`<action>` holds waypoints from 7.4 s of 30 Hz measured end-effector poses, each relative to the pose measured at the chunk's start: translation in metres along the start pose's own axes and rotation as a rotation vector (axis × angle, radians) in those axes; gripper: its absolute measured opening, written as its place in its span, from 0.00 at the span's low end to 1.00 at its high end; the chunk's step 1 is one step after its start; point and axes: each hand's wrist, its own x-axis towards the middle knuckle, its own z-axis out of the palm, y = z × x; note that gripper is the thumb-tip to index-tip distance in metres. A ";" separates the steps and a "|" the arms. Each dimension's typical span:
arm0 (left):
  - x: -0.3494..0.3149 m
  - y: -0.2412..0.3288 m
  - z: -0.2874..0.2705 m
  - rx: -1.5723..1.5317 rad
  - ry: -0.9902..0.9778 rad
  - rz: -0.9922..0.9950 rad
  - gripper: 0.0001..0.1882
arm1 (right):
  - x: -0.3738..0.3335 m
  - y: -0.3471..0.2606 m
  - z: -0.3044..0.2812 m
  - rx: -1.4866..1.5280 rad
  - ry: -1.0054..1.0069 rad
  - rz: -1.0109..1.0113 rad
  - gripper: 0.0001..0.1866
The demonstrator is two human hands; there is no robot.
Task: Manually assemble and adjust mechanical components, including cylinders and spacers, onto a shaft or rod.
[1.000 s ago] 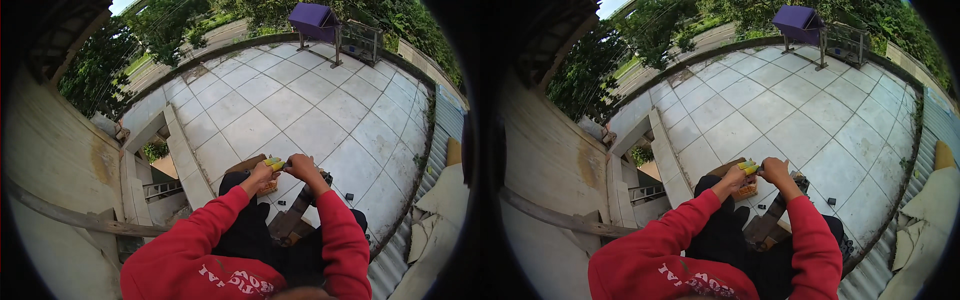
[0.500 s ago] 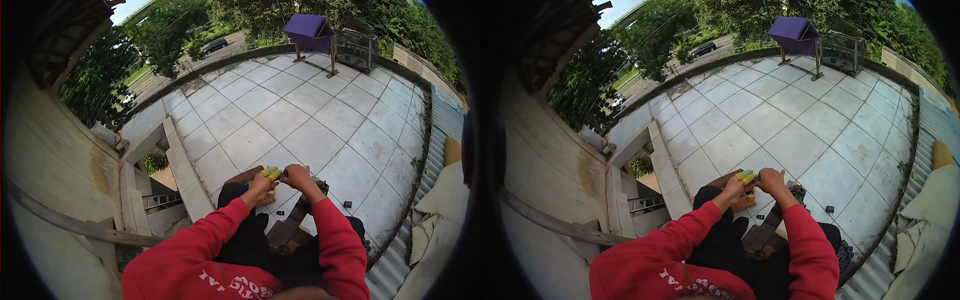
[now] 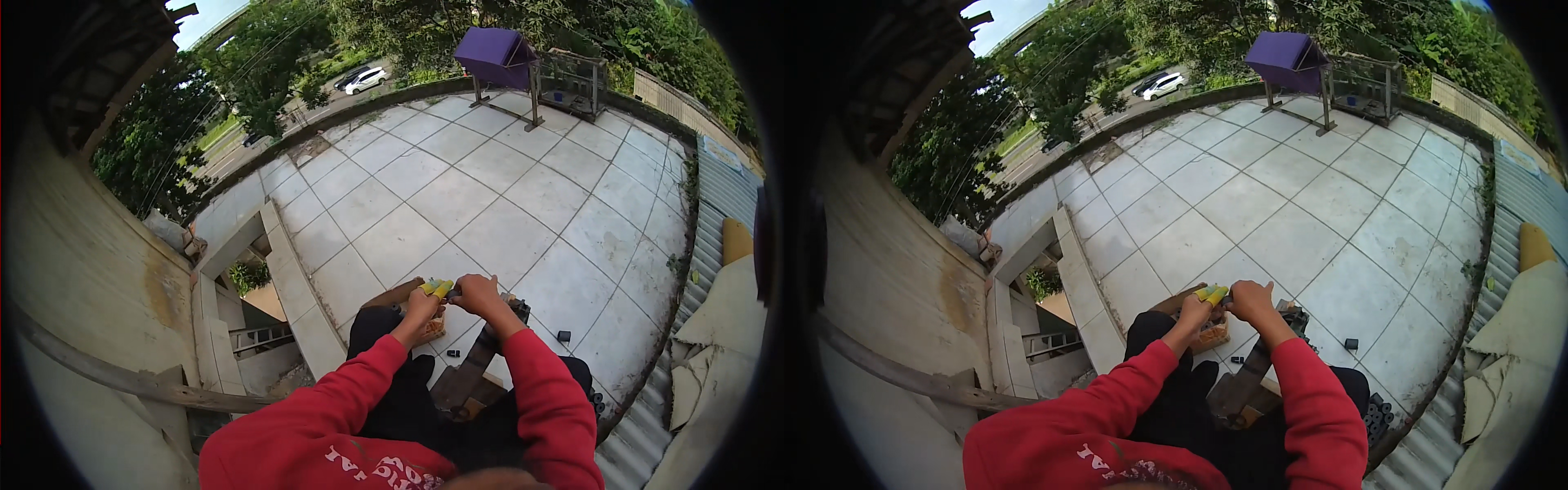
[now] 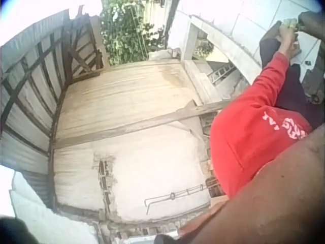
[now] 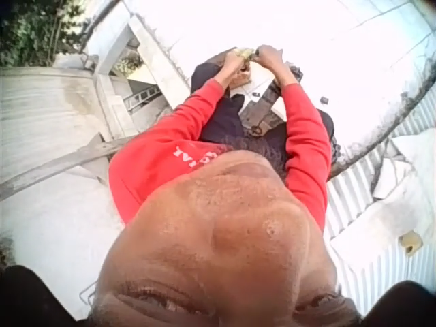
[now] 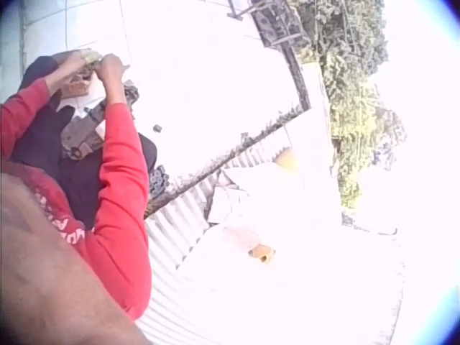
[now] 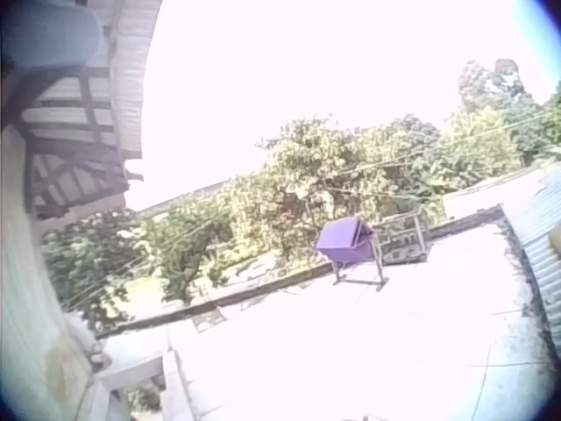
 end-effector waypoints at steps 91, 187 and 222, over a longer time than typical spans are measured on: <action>0.016 -0.012 0.001 0.147 0.058 0.182 0.18 | -0.003 -0.003 -0.003 0.012 -0.013 0.015 0.18; 0.032 0.017 -0.014 0.448 -0.256 0.042 0.11 | -0.001 -0.002 -0.008 0.025 -0.012 0.031 0.21; 0.039 0.012 -0.002 0.281 -0.253 -0.087 0.16 | -0.004 0.002 -0.007 0.016 -0.012 0.044 0.22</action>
